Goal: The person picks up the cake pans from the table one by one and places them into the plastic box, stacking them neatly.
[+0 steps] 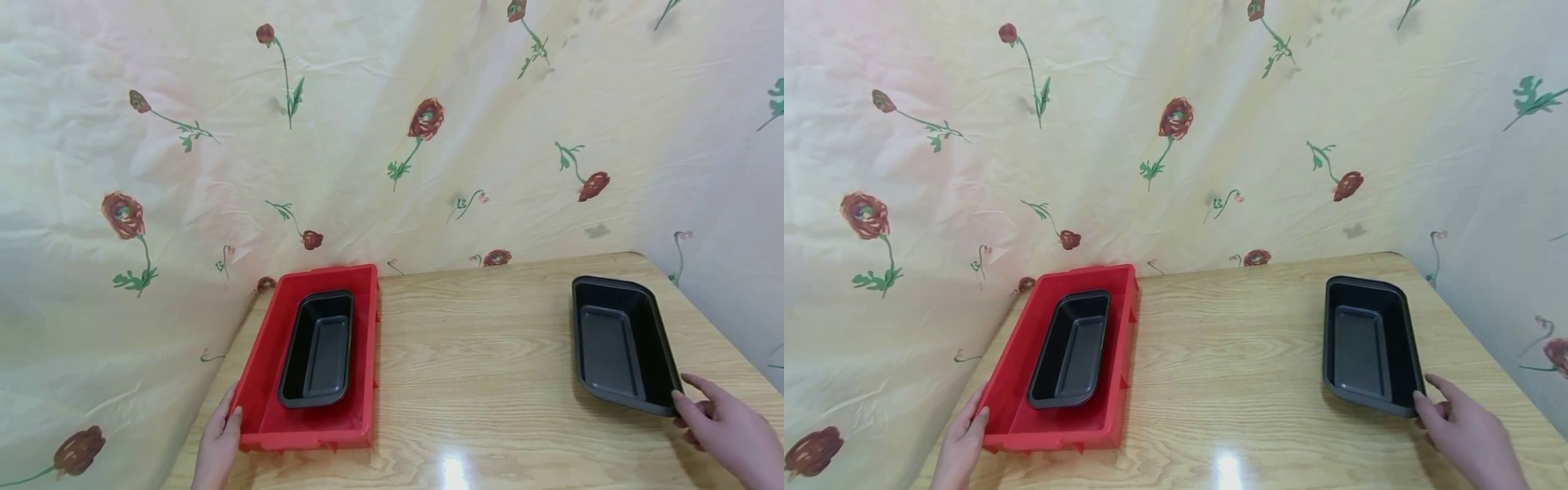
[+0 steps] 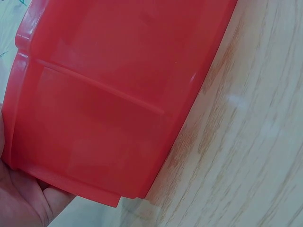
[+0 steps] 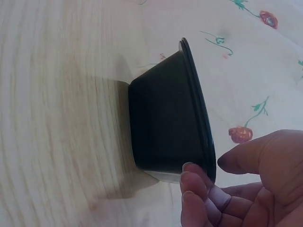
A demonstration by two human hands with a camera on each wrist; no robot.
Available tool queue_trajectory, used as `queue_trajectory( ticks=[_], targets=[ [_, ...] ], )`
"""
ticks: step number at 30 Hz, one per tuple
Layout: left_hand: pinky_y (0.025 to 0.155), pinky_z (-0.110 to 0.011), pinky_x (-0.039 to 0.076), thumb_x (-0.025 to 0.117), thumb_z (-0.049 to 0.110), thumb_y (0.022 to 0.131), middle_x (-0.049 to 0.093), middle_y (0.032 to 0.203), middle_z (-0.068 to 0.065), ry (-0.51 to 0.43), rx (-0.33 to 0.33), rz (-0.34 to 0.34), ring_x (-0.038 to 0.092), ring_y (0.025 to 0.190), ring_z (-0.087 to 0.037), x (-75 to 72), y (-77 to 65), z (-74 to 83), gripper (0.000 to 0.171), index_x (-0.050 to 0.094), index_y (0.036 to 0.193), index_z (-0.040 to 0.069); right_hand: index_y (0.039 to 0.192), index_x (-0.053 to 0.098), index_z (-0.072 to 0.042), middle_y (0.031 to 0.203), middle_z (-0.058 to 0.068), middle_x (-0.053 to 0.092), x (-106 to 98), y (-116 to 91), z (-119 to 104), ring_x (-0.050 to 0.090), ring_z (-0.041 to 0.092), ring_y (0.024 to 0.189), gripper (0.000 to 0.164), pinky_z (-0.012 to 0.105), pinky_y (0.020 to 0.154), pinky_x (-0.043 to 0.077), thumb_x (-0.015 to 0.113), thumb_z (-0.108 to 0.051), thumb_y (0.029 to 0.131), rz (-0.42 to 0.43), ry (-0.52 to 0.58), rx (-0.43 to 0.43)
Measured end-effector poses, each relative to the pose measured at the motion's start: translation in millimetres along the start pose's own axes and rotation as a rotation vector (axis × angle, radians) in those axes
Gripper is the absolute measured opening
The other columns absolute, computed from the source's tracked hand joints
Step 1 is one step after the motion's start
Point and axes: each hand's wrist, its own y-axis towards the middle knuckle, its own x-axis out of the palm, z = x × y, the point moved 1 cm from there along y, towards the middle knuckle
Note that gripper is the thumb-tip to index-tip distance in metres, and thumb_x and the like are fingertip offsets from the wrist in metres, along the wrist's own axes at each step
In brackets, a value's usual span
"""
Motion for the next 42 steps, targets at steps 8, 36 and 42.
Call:
queue_trajectory(
  ticks=[8,36,42],
  targets=[
    [0.107,-0.057,0.042,0.035,0.012,0.113,0.016,0.168,-0.024,0.010,-0.009,0.013,0.028,0.147,-0.048,0.6,1.4,0.3,0.061,0.008,0.167,0.014,0.146,0.013,0.027,0.074,0.006,0.069,3.3,3.1,-0.8,0.065,0.023,0.064,0.064,0.040,0.059,0.059,0.042,-0.018,0.111,-0.002,0.024,0.008],
    [0.108,-0.059,0.042,0.035,0.012,0.113,0.018,0.167,-0.027,0.000,0.012,0.014,0.032,0.144,-0.049,0.1,-1.7,-1.2,0.060,0.010,0.167,0.012,0.146,-0.008,0.027,0.084,0.014,0.071,1.6,15.7,3.8,0.064,0.020,0.067,0.052,0.033,0.062,0.058,0.014,-0.005,0.112,-0.199,0.366,0.007],
    [0.109,-0.059,0.042,0.034,0.011,0.112,0.019,0.167,-0.027,0.001,0.028,0.011,0.033,0.143,-0.049,-0.1,-2.4,-1.7,0.059,0.011,0.167,0.011,0.146,-0.007,0.026,0.087,0.012,0.069,-1.4,16.1,2.4,0.064,0.019,0.070,0.051,0.033,0.064,0.058,0.011,-0.007,0.112,-0.227,0.392,0.006]
  ],
)
